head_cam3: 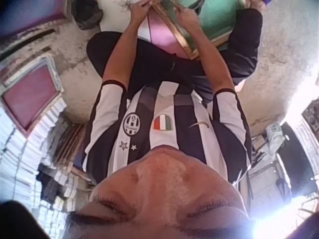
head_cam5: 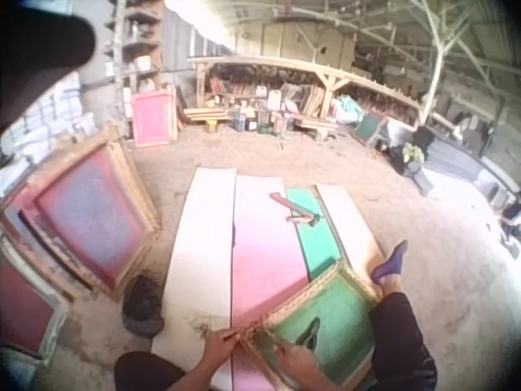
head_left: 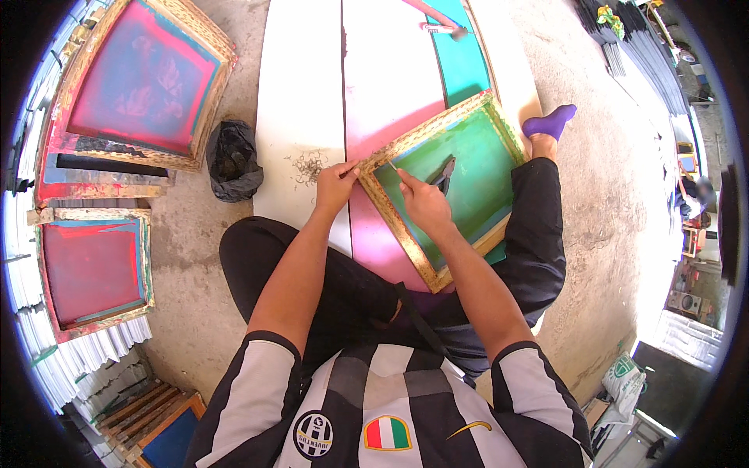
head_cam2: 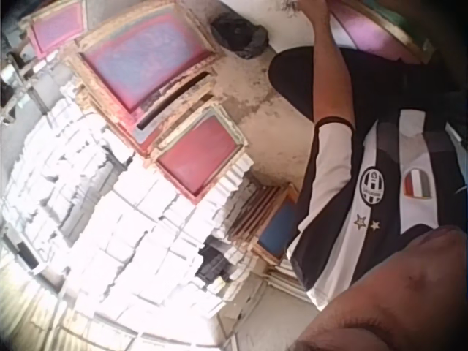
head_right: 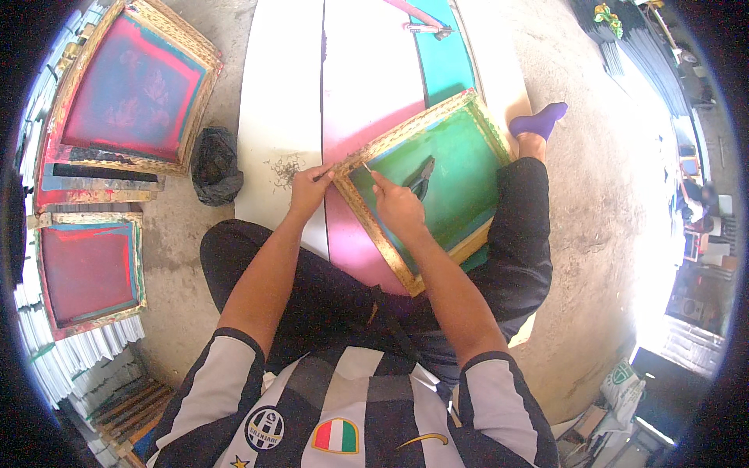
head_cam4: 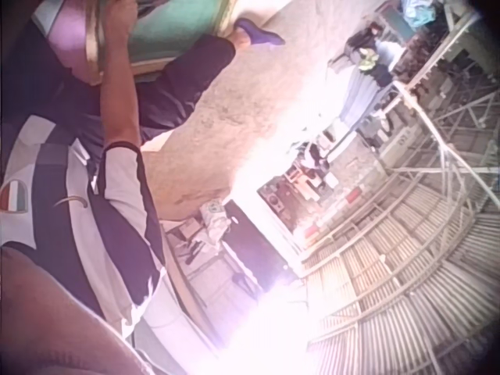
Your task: The person scrapes the edge of a screen printing frame with a small metal tool. They hold the frame steady with one hand and scrape along the border with the other, removing material from the frame's edge.
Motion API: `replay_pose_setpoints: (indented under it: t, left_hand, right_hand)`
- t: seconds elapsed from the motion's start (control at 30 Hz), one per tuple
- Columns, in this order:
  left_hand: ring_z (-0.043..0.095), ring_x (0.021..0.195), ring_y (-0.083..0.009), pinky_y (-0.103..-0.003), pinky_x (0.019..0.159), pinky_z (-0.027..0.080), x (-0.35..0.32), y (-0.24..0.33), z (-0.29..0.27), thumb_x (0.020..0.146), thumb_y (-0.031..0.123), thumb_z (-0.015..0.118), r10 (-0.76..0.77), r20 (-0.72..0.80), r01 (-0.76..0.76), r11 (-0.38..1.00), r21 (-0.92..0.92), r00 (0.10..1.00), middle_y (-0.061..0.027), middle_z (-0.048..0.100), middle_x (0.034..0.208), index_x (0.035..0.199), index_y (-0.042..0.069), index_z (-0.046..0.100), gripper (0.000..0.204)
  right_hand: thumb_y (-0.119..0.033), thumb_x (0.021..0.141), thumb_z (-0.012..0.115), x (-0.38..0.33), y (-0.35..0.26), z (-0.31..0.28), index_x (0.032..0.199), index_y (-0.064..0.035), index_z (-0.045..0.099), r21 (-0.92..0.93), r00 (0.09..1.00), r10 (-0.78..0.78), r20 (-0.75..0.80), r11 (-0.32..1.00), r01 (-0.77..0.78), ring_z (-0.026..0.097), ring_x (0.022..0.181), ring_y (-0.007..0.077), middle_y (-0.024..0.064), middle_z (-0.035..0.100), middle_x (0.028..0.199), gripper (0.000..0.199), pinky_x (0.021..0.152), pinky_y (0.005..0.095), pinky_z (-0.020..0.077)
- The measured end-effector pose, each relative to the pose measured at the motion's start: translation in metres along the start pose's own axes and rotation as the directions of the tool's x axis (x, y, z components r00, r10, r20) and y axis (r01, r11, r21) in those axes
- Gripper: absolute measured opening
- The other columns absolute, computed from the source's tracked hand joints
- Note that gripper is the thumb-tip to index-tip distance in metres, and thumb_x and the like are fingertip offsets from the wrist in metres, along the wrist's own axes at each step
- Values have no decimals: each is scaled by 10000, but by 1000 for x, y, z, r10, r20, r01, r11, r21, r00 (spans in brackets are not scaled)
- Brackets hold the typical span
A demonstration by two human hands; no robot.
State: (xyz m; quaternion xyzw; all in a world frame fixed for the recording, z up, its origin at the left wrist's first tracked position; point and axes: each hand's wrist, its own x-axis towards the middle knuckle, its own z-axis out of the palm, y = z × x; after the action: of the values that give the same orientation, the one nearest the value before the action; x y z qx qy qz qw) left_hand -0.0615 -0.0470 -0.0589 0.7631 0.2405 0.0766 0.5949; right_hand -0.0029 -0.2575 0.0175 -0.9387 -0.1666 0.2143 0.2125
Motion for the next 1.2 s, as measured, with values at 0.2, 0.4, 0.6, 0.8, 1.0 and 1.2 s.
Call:
replay_pose_setpoints:
  t: [0.2, 0.4, 0.6, 0.8, 1.0, 1.2]
  left_hand:
    - [719, 829, -186, -309, 775, 550, 2, 2, -2, 918, 145, 714, -56, 23, 55, 996, 65, 998, -164, 772, 990, 1175, 11, 740, 291]
    - [721, 877, -194, -311, 802, 548, 3, 8, -1, 915, 167, 711, -75, 34, 72, 995, 76, 997, -173, 768, 1034, 1192, 9, 731, 320]
    - [726, 903, -187, -309, 819, 551, 3, -7, 0, 911, 147, 716, 35, -19, -34, 998, 51, 999, -170, 769, 1041, 1177, 3, 736, 304]
    - [719, 895, -174, -304, 814, 548, 2, 3, 1, 912, 145, 716, -35, 9, 35, 999, 30, 999, -150, 774, 1036, 1174, 15, 744, 294]
    - [718, 967, -206, -320, 880, 537, 2, -1, -3, 910, 174, 723, -62, 35, 61, 998, 17, 997, -167, 764, 1088, 1191, 18, 737, 322]
    - [712, 1004, -212, -328, 906, 533, 3, 3, -1, 910, 177, 723, -57, 41, 56, 998, 34, 998, -176, 757, 1120, 1195, 6, 733, 332]
  right_hand:
    - [-282, 1018, 505, 2, -32, -25, 1507, -215, 459, -229, 982, 56, 182, 973, -13, 709, 970, 434, 235, 720, 1051, 495, 849, 553, 567]
    - [-254, 1017, 489, 9, -27, -4, 1513, -126, 440, -32, 992, 36, 120, 999, -32, 705, 1012, 431, 247, 722, 1026, 514, 864, 554, 560]
    - [-263, 1018, 528, -9, -34, -11, 1445, -80, 542, -109, 993, 71, 94, 992, -61, 708, 965, 445, 224, 736, 971, 465, 840, 503, 568]
    - [-306, 1027, 535, 10, 13, 25, 1414, -213, 593, 540, 988, 91, 121, 830, -142, 708, 817, 465, 218, 739, 933, 402, 772, 529, 571]
    - [-285, 1031, 537, -2, 2, 19, 1392, -240, 620, 30, 1000, -19, -25, 999, 19, 707, 809, 469, 236, 735, 933, 373, 764, 513, 577]
    - [-254, 1037, 545, 6, 18, 30, 1423, -166, 586, 392, 1000, 25, 7, 920, -26, 719, 859, 451, 227, 746, 948, 398, 803, 468, 581]
